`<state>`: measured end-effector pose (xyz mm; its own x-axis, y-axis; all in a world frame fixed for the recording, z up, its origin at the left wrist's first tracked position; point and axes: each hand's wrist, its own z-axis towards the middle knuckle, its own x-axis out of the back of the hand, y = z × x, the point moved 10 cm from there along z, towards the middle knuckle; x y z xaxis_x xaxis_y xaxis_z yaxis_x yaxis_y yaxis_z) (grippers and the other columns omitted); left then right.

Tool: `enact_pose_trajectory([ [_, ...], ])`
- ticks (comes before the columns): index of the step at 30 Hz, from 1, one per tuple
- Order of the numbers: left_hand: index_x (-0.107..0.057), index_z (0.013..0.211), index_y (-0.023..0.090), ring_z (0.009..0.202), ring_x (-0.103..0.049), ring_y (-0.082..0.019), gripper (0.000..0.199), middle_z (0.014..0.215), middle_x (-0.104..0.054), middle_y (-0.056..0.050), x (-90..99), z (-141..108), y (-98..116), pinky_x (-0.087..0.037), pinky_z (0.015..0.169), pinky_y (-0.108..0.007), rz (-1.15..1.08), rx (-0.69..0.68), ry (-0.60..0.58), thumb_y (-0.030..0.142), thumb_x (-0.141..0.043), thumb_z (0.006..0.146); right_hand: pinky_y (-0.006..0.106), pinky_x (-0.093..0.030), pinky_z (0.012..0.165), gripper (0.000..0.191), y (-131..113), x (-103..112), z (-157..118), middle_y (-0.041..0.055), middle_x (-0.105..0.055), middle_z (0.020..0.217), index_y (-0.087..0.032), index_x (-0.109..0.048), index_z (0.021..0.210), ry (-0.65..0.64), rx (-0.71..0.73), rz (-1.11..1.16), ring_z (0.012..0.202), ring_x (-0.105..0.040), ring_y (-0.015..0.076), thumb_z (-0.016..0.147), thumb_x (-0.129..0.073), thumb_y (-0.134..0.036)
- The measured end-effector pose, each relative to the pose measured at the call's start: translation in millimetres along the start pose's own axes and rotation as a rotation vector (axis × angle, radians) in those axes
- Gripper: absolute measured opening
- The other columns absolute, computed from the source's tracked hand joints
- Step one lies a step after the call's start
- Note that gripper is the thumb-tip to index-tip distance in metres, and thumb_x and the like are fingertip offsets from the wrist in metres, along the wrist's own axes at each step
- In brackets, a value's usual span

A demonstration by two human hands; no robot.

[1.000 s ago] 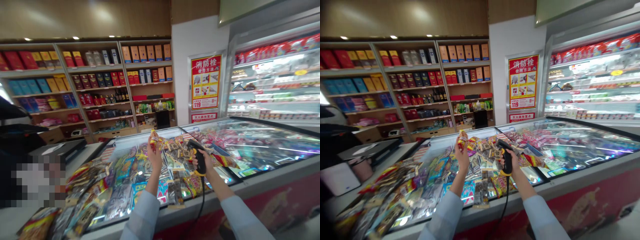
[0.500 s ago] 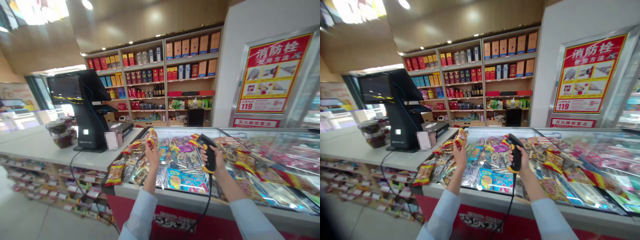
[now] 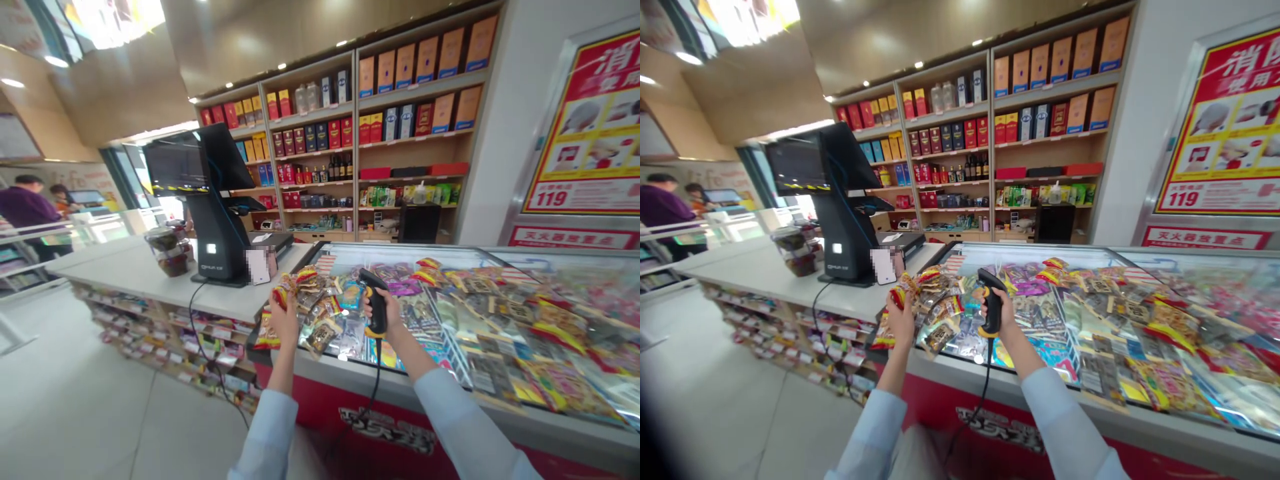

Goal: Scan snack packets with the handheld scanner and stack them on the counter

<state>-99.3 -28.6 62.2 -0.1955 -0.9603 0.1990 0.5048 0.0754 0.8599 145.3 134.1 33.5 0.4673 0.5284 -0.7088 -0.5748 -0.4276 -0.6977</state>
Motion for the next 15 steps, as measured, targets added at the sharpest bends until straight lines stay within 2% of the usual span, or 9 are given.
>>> enact_pose_trajectory([
  [3, -0.039, 0.135, 0.012, 0.116, -0.054, -0.03, 0.064, 0.123, -0.056, -0.022, -9.8, -2, 2, -0.041, 0.097, -0.044, 0.12, -0.08, -0.004, 0.052, -0.043, 0.086, 0.02, -0.038, 0.037, 0.018, 14, 0, 7, -0.0006, -0.054, 0.057, -0.018, -0.056, 0.076, 0.02, -0.004, 0.046, 0.042, -0.046, 0.0092, 0.073, -0.058, -0.036],
  [6, -0.042, 0.134, 0.011, 0.113, -0.056, -0.029, 0.064, 0.119, -0.06, -0.021, -17.5, -6, 12, -0.035, 0.103, -0.048, 0.207, -0.212, 0.009, 0.05, -0.049, 0.084, 0.021, -0.038, 0.037, 0.019, 30, 11, 9, 0.0009, -0.057, 0.055, -0.017, -0.058, 0.075, 0.08, -0.04, 0.004, 0.042, -0.048, 0.0102, 0.073, -0.058, -0.036],
  [10, -0.048, 0.132, 0.017, 0.104, -0.061, -0.026, 0.053, 0.112, -0.066, -0.015, -30.9, -10, 21, -0.021, 0.111, -0.052, 0.265, -0.313, -0.042, 0.043, -0.048, 0.086, 0.021, -0.039, 0.037, 0.022, 48, 22, 10, 0.0018, -0.058, 0.055, -0.016, -0.06, 0.073, 0.111, -0.111, -0.031, 0.04, -0.048, 0.0103, 0.072, -0.058, -0.038],
  [15, -0.048, 0.133, 0.023, 0.11, -0.059, -0.025, 0.048, 0.119, -0.065, -0.01, -43.2, -12, 23, -0.014, 0.112, -0.055, 0.259, -0.341, -0.101, 0.04, -0.046, 0.088, 0.021, -0.038, 0.037, 0.023, 52, 22, 11, 0.0014, -0.058, 0.054, -0.015, -0.061, 0.072, 0.126, -0.115, -0.007, 0.039, -0.047, 0.0095, 0.071, -0.059, -0.038],
])
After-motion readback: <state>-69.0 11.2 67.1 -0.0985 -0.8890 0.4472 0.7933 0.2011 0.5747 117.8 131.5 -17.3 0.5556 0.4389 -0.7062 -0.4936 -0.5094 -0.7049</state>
